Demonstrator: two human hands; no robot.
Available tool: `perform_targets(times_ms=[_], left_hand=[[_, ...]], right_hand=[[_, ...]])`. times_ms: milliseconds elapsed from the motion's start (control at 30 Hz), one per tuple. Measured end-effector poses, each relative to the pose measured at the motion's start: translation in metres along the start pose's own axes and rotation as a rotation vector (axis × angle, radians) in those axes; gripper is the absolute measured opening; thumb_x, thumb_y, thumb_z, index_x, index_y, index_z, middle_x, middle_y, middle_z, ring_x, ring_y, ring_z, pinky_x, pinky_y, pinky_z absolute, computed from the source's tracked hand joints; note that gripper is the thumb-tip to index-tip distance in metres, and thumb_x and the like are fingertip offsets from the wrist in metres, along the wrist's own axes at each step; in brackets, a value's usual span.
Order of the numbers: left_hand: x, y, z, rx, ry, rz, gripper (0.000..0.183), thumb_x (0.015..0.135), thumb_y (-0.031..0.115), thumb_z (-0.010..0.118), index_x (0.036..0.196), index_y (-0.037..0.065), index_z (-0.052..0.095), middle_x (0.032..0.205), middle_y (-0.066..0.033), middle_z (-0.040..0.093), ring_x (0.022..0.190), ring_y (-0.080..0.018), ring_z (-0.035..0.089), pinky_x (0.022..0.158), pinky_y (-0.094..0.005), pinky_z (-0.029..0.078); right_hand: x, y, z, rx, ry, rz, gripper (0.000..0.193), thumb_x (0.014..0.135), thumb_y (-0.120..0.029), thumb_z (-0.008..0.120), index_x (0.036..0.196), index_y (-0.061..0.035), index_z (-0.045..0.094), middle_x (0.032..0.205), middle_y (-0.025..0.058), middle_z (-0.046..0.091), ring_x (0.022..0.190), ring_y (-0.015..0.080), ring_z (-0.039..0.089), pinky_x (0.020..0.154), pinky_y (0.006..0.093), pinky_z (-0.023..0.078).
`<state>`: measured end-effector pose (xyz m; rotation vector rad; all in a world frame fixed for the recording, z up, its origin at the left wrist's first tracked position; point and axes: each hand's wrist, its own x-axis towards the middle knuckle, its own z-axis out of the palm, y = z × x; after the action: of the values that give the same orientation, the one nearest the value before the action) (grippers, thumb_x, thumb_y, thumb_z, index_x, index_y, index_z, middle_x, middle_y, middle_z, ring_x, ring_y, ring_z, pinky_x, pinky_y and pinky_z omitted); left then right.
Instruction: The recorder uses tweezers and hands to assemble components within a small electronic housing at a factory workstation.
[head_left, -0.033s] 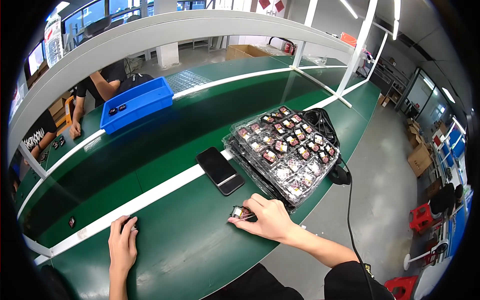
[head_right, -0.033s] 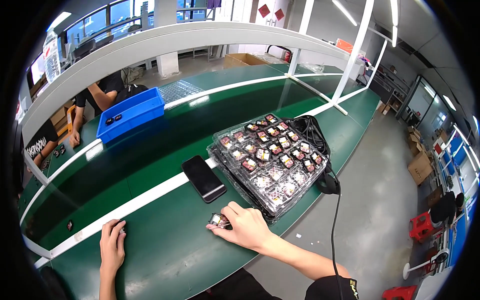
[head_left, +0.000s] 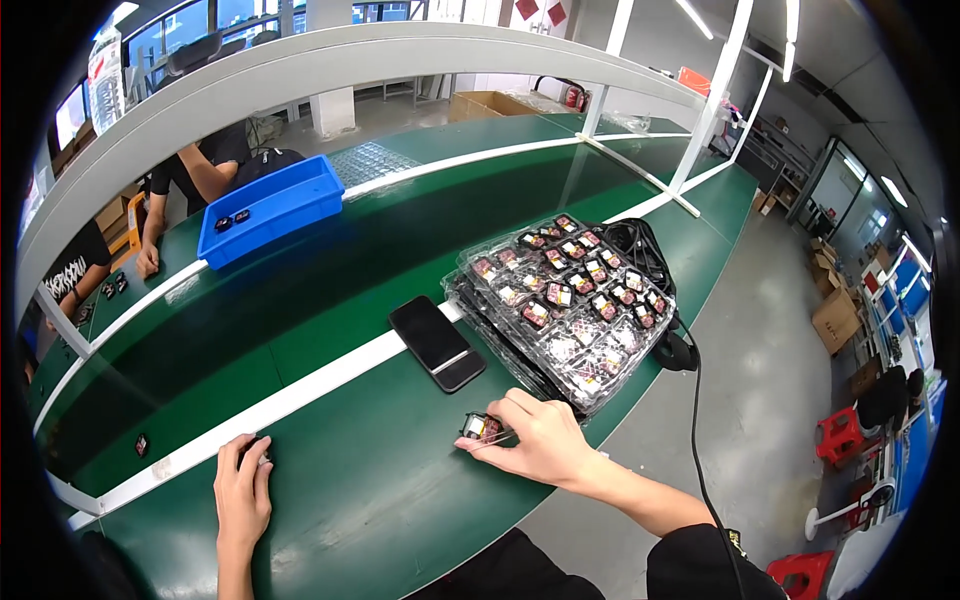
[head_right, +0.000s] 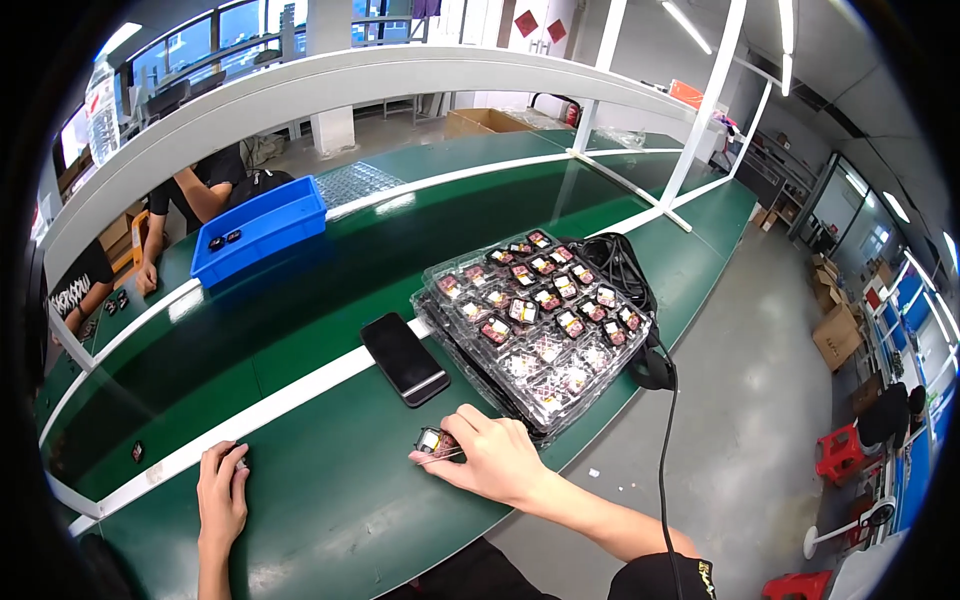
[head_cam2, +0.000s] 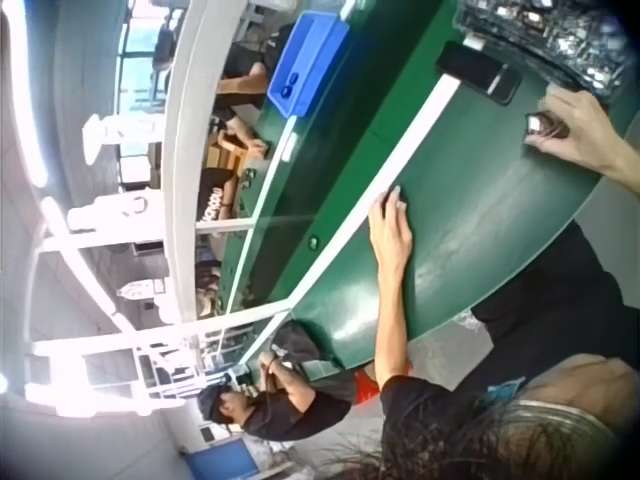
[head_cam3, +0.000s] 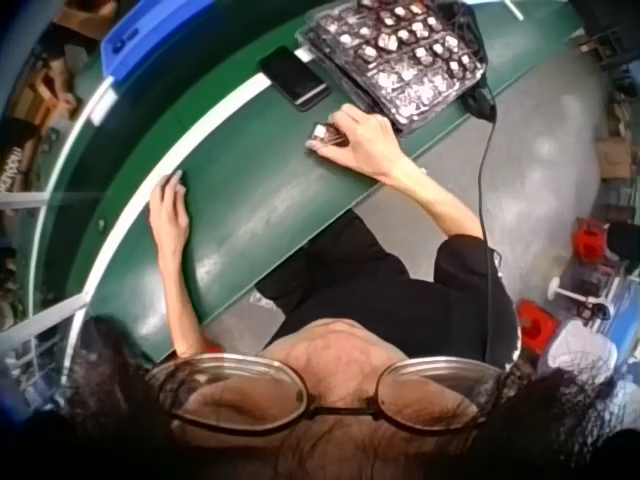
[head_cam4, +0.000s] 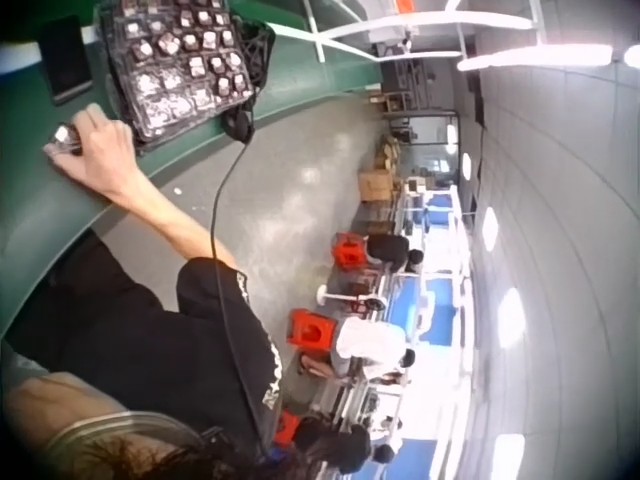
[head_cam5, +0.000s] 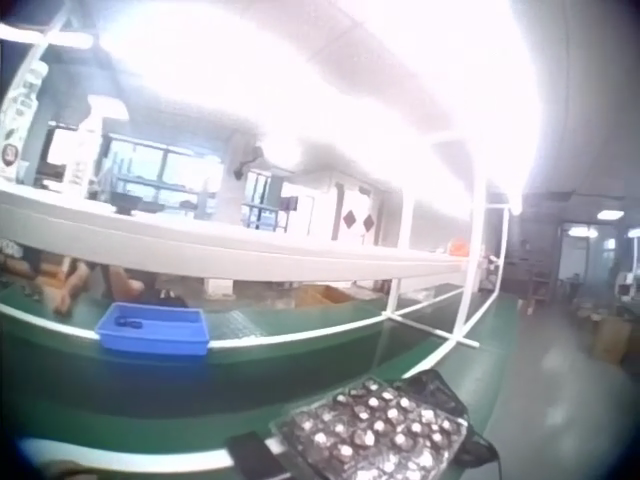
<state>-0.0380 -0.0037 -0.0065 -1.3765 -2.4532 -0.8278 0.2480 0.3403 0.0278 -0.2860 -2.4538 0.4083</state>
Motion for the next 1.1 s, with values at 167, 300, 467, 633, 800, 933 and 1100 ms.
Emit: perform_targets(times_ms=[167, 300, 467, 633, 800, 933, 1100], left_hand=[[0.0, 0.005, -0.005, -0.006, -0.007, -0.02, 0.033, 0.093, -0.005, 0.074, 0.126, 0.001, 0.076, 0.132, -0.0183, 0.069, 0.117, -0.0403, 0.067, 0.101, -0.0476, 0.056], [0.005, 0.007, 0.002, -0.051, 0.021, 0.035, 0.032, 0.089, 0.002, 0.081, 0.122, 0.003, 0.078, 0.132, -0.0175, 0.072, 0.118, -0.0391, 0.067, 0.103, -0.0486, 0.056], [0.006, 0.025, 0.012, -0.211, -0.029, -0.057, 0.028, 0.09, 0.0, 0.082, 0.117, 0.004, 0.08, 0.133, -0.0161, 0.072, 0.116, -0.0367, 0.07, 0.099, -0.0449, 0.061], [-0.009, 0.02, -0.011, -0.282, -0.083, -0.002, 0.056, 0.091, 0.0, 0.082, 0.145, 0.006, 0.07, 0.15, -0.0205, 0.067, 0.133, -0.0424, 0.071, 0.11, -0.0464, 0.059], [0.001, 0.007, -0.01, -0.295, -0.149, -0.047, 0.059, 0.091, 0.017, 0.092, 0.145, 0.007, 0.071, 0.132, -0.0148, 0.077, 0.124, -0.0352, 0.07, 0.109, -0.0451, 0.058], [-0.004, 0.003, -0.015, -0.29, -0.147, -0.052, 0.064, 0.092, 0.022, 0.092, 0.15, 0.009, 0.067, 0.136, -0.0129, 0.075, 0.127, -0.0338, 0.069, 0.111, -0.0454, 0.057], [-0.011, 0.002, -0.018, -0.167, -0.165, -0.113, 0.055, 0.09, 0.036, 0.094, 0.136, 0.01, 0.077, 0.13, -0.0075, 0.067, 0.128, -0.0308, 0.063, 0.108, -0.0438, 0.054]], right_hand=[[0.026, 0.017, -0.066, -0.135, 0.262, 0.089, 0.048, 0.084, -0.04, 0.101, 0.092, -0.0031, 0.072, 0.078, 0.0071, 0.07, 0.065, 0.0231, 0.072, 0.058, 0.0362, 0.055], [0.012, 0.082, -0.109, -0.399, 0.377, 0.366, 0.05, 0.083, -0.041, 0.1, 0.088, -0.0012, 0.071, 0.081, 0.0119, 0.071, 0.068, 0.031, 0.072, 0.063, 0.0433, 0.055], [-0.003, 0.112, -0.109, -0.502, 0.289, 0.554, 0.056, 0.082, -0.049, 0.1, 0.089, 0.0, 0.073, 0.082, 0.016, 0.073, 0.073, 0.037, 0.073, 0.069, 0.0466, 0.057], [0.011, 0.1, -0.092, -0.252, 0.395, 0.407, 0.039, 0.095, -0.03, 0.093, 0.097, 0.0034, 0.075, 0.082, 0.0126, 0.075, 0.071, 0.0226, 0.071, 0.068, 0.039, 0.055], [0.022, -0.001, -0.077, 0.281, -0.027, 0.503, 0.011, 0.109, -0.005, 0.073, 0.113, 0.0059, 0.072, 0.088, 0.0033, 0.073, 0.076, 0.0079, 0.06, 0.067, 0.0288, 0.047], [0.049, -0.062, -0.007, 0.454, -0.301, 0.114, 0.012, 0.107, -0.001, 0.073, 0.118, 0.0039, 0.076, 0.086, 0.0082, 0.064, 0.069, 0.0158, 0.057, 0.062, 0.0322, 0.045], [0.076, -0.096, 0.084, 0.704, -0.415, 0.007, 0.016, 0.105, -0.006, 0.079, 0.118, 0.0045, 0.081, 0.085, 0.0091, 0.07, 0.065, 0.0131, 0.059, 0.06, 0.029, 0.047]])
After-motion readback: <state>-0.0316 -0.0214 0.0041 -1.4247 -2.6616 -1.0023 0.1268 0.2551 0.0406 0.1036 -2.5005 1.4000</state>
